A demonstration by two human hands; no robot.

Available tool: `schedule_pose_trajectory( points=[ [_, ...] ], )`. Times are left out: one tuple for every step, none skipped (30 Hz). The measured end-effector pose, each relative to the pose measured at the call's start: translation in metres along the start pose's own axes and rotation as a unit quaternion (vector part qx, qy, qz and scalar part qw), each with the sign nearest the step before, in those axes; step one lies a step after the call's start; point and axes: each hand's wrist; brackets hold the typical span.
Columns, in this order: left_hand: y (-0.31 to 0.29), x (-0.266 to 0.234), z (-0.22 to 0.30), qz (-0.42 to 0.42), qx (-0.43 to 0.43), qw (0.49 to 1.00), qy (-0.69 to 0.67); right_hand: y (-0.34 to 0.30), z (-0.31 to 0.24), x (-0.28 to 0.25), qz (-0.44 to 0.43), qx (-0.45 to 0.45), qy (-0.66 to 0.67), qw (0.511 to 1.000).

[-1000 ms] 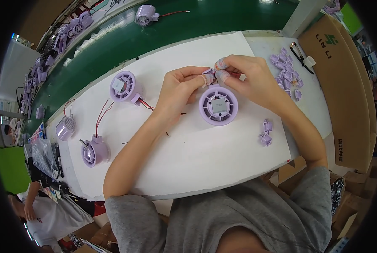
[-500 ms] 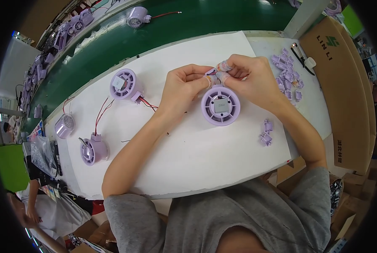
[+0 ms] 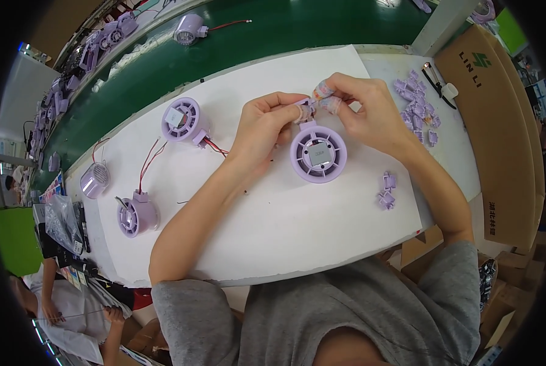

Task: The person assembles small plastic clips onto electronic housings by hand, working on a factory production line.

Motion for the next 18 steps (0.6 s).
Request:
schedule_pose_trajectory(
  points=[
    [0.000,0.000,0.001,0.007,-0.003,1.000,-0.022,0.001,0.002,0.001,0.001,0.000,0.000,1.000],
    [0.001,0.000,0.001,0.006,-0.002,1.000,-0.021,0.002,0.005,0.002,0.007,-0.007,0.009,1.000],
    [0.002,-0.001,0.001,0.007,-0.007,0.999,-0.036,0.002,0.007,0.002,0.013,-0.012,0.017,1.000],
    [0.003,-0.001,0.001,0.007,-0.012,0.999,-0.050,0.003,0.008,0.002,0.014,-0.011,0.016,1.000],
    [0.004,-0.002,0.001,0.005,-0.012,0.999,-0.050,0.005,0.008,0.003,0.017,-0.006,0.018,1.000],
    [0.005,-0.004,0.001,-0.010,-0.015,0.999,-0.046,0.006,0.009,0.003,0.019,-0.001,0.020,1.000],
    [0.005,-0.006,0.001,-0.024,-0.017,0.999,-0.041,0.006,0.010,0.003,0.020,-0.001,0.019,1.000],
    [0.005,-0.008,0.002,-0.026,-0.017,0.999,-0.041,0.007,0.011,0.002,0.018,0.000,0.020,1.000],
    [0.005,-0.009,0.003,-0.038,-0.017,0.999,-0.009,0.007,0.012,0.001,0.017,0.000,0.020,1.000],
    [0.006,-0.010,0.004,-0.050,-0.017,0.998,0.023,0.007,0.011,0.000,0.018,0.000,0.019,1.000],
    [0.004,-0.008,0.005,-0.051,-0.016,0.998,0.023,0.006,0.009,-0.003,-0.003,0.003,0.012,1.000],
    [0.002,-0.007,0.005,-0.053,0.009,0.998,0.033,0.005,0.007,-0.005,-0.024,0.006,0.005,1.000],
    [0.001,-0.006,0.005,-0.055,0.034,0.997,0.042,0.005,0.006,-0.007,-0.024,0.006,0.004,1.000],
    [0.002,-0.006,0.005,-0.055,0.035,0.997,0.043,0.003,0.005,-0.010,-0.042,0.006,-0.013,0.999],
    [0.004,-0.006,0.005,-0.080,0.064,0.991,0.082,0.002,0.004,-0.011,-0.058,0.008,-0.032,0.998],
    [0.006,-0.006,0.005,-0.104,0.094,0.983,0.121,0.001,0.005,-0.010,-0.056,0.008,-0.032,0.998],
    [0.005,-0.005,0.005,-0.106,0.095,0.982,0.121,0.001,0.008,-0.006,-0.041,-0.040,0.027,0.998],
    [0.004,-0.005,0.005,-0.092,0.119,0.977,0.151,0.001,0.007,-0.003,-0.025,-0.088,0.086,0.992]
  ],
)
Point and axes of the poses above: each hand's wrist, its own y-axis towards the middle knuckle, its own x-axis out of the palm, z = x × y, and after that the axes turned 11 degrees about x, right-handed
